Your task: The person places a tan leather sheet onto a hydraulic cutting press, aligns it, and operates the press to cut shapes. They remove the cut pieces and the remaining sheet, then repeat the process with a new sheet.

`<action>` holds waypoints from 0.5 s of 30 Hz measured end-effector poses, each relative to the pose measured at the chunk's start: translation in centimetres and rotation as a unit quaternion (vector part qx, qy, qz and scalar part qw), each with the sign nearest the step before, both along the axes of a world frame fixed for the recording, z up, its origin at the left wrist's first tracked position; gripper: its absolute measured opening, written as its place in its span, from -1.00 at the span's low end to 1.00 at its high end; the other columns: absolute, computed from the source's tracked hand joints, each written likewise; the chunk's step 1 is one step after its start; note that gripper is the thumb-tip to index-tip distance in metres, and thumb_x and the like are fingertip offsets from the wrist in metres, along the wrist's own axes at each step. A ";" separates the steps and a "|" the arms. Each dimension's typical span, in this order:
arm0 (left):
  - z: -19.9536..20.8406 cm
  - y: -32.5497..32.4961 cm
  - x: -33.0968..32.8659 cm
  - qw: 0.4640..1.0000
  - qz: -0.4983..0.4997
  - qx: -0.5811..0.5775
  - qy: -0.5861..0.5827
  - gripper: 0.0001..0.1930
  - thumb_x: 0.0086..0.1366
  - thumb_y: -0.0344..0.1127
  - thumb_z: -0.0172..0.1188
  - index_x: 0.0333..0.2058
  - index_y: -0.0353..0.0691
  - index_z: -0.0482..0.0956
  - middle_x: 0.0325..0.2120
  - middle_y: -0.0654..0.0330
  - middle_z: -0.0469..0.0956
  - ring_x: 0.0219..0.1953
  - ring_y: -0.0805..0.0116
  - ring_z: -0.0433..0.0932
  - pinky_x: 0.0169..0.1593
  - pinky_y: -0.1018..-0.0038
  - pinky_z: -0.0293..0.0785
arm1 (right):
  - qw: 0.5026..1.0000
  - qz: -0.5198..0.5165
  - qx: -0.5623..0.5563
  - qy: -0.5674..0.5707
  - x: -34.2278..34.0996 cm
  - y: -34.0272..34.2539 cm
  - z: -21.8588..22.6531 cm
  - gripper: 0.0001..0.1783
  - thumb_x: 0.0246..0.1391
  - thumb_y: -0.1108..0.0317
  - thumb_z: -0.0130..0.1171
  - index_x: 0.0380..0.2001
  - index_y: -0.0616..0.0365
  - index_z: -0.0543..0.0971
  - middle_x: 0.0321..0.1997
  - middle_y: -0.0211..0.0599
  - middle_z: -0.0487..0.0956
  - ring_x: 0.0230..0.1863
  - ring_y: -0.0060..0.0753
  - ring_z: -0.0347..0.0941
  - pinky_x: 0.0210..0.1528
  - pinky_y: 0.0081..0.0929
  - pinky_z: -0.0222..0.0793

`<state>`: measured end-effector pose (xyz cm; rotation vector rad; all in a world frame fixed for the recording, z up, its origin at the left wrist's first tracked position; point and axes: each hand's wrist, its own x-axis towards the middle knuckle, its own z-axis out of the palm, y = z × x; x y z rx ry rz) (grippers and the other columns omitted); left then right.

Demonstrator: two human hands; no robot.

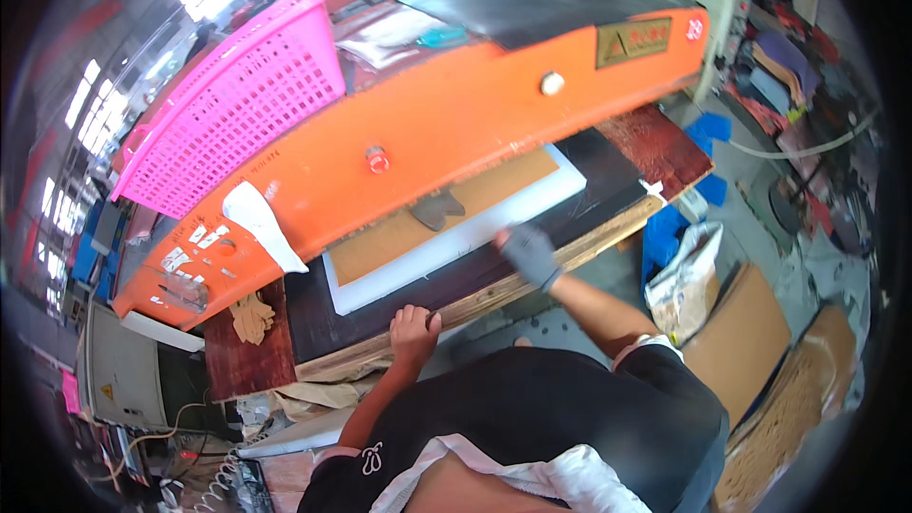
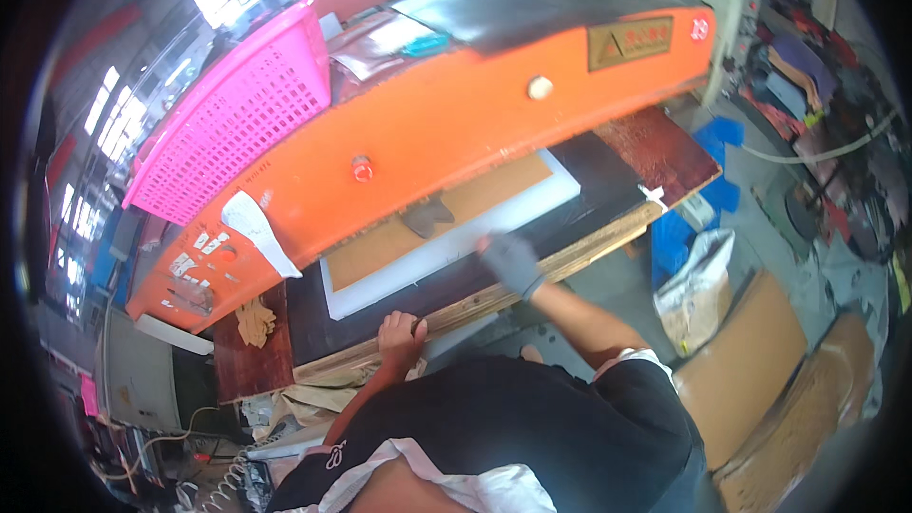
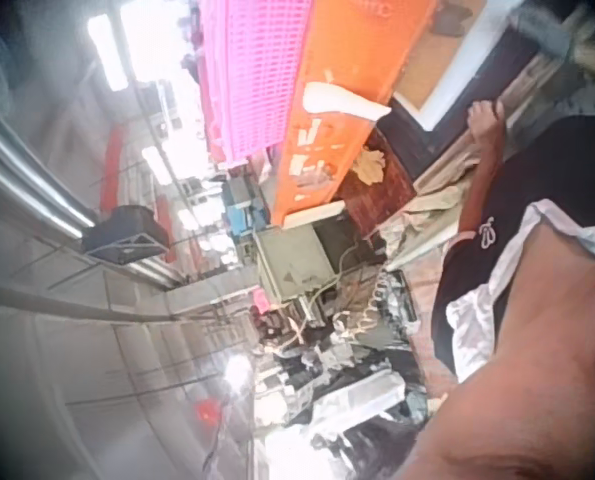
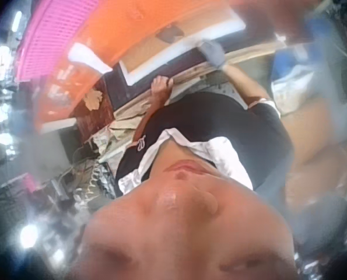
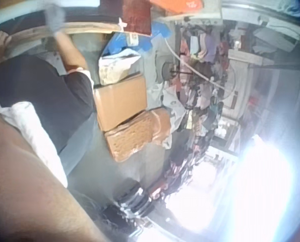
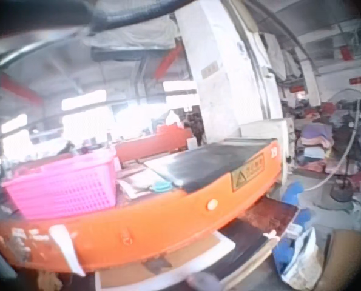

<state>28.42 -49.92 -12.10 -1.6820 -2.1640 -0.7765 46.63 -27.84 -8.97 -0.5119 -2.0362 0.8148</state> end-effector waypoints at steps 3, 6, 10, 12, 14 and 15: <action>-0.3 3.3 -2.6 0.998 0.061 0.018 -0.010 -0.76 0.03 -0.12 0.18 -0.57 -0.18 0.47 -0.52 0.15 0.40 -0.39 0.11 0.42 -0.32 0.20 0.32 | 0.945 -0.279 0.148 -0.084 0.7 15.3 5.6 -0.75 0.15 0.36 -0.18 -0.49 0.20 0.45 -0.50 -0.14 0.43 -0.48 -0.27 0.32 -0.36 -0.40 0.28; -0.1 6.2 -4.5 0.993 0.110 -0.038 0.013 -0.72 0.05 -0.08 0.14 -0.59 -0.18 0.47 -0.52 0.14 0.41 -0.36 0.12 0.43 -0.30 0.21 0.34 | 0.973 -0.042 -0.026 0.227 0.2 25.8 9.4 -0.74 0.17 0.31 -0.16 -0.50 0.15 0.47 -0.46 -0.51 0.42 -0.47 -0.61 0.25 -0.43 -0.59 0.22; 1.0 9.6 -7.4 0.992 0.124 0.031 0.010 -0.68 0.08 -0.03 0.08 -0.58 -0.20 0.48 -0.49 0.12 0.44 -0.32 0.13 0.44 -0.27 0.22 0.35 | 0.986 -0.070 -0.038 0.149 0.3 23.4 5.9 -0.67 0.25 0.18 -0.15 -0.32 0.24 0.44 -0.46 -0.45 0.39 -0.47 -0.58 0.22 -0.47 -0.53 0.16; 1.3 10.6 -8.5 0.989 0.144 -0.012 -0.004 -0.70 0.07 -0.04 0.09 -0.57 -0.18 0.48 -0.49 0.13 0.43 -0.32 0.15 0.44 -0.26 0.20 0.34 | 0.992 -0.070 -0.030 -0.102 -0.4 18.8 2.9 -0.67 0.22 0.19 -0.13 -0.35 0.30 0.42 -0.43 -0.11 0.44 -0.40 -0.19 0.33 -0.30 -0.31 0.31; 1.3 10.7 -9.0 0.990 0.135 -0.034 -0.020 -0.71 0.07 -0.05 0.10 -0.53 -0.17 0.48 -0.47 0.15 0.42 -0.30 0.16 0.43 -0.25 0.21 0.32 | 0.957 0.002 0.192 -0.217 -1.9 14.4 0.0 -0.74 0.03 0.21 0.07 -0.41 0.23 0.47 -0.40 -0.03 0.49 -0.32 0.05 0.42 -0.30 -0.12 0.31; 1.3 10.6 -9.1 0.988 0.141 -0.053 -0.021 -0.70 0.10 -0.03 0.08 -0.49 -0.17 0.48 -0.44 0.16 0.42 -0.27 0.18 0.42 -0.21 0.24 0.33 | 0.957 0.004 0.246 -0.154 -2.6 13.6 -0.5 -0.76 -0.02 0.23 0.10 -0.45 0.21 0.48 -0.41 -0.05 0.49 -0.34 0.03 0.41 -0.32 -0.12 0.30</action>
